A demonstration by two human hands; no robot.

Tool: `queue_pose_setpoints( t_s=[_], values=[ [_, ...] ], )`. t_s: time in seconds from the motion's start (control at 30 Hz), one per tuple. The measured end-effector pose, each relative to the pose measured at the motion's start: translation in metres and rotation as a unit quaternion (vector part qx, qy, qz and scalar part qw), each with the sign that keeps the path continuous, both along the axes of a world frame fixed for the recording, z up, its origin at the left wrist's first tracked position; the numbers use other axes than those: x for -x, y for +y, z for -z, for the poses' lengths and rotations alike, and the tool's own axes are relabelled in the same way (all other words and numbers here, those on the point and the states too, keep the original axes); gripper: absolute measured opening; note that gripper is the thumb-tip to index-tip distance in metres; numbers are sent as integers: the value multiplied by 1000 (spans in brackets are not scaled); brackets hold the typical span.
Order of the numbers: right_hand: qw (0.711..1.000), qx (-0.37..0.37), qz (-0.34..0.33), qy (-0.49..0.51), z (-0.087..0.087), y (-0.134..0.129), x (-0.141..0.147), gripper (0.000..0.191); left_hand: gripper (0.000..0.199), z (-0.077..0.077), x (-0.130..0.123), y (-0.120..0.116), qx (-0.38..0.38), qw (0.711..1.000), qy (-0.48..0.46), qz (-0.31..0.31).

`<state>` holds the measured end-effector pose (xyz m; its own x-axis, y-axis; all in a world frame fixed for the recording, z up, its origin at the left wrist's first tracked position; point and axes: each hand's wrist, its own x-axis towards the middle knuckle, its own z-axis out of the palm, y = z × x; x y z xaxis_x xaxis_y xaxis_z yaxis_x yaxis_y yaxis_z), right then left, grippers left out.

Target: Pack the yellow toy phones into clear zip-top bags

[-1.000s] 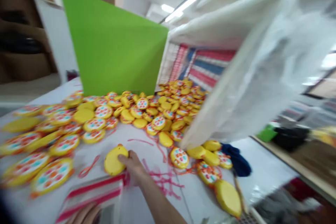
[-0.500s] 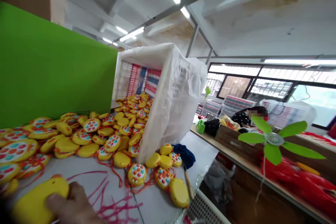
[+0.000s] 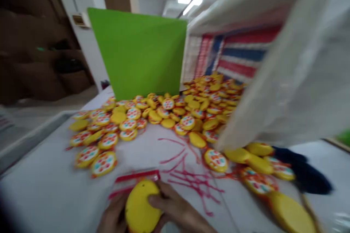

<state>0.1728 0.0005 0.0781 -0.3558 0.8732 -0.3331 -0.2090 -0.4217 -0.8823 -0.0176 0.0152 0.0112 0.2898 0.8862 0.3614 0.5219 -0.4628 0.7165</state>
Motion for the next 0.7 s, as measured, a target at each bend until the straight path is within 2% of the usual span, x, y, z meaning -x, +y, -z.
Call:
queue_pose_setpoints(
  t_s=[0.03, 0.1, 0.17, 0.23, 0.3, 0.37, 0.5, 0.6, 0.7],
  values=[
    [1000, 9, -3, 13, -2, 0, -1, 43, 29, -1, 6, -4, 33, 999, 17, 12],
    [998, 25, -1, 53, -6, 2, 0, 40, 21, -3, 8, -7, 72, 997, 32, -5],
    [996, 33, 33, 80, -9, 6, 5, 42, 22, -5, 3, -8, 62, 997, 42, -18],
    [994, 18, 73, 74, -11, 10, 14, 49, 24, -7, -3, -9, 17, 998, 61, -12],
    [996, -24, 84, 19, -9, 14, 24, 57, 26, -8, -5, -11, -41, 995, 89, 6],
    [991, -86, 55, -90, -6, 17, 32, 58, 27, -11, -3, -13, -92, 988, 120, 12],
    [934, -203, -34, -293, 3, 16, 35, 52, 29, -20, 3, -16, -156, 978, 140, -16],
    [900, -238, -47, -362, 7, 12, 29, 52, 25, -28, 8, -17, -171, 976, 130, -26],
    [883, -259, -25, -391, 9, 8, 21, 54, 19, -34, 19, -17, -162, 980, 113, -33]
  ],
)
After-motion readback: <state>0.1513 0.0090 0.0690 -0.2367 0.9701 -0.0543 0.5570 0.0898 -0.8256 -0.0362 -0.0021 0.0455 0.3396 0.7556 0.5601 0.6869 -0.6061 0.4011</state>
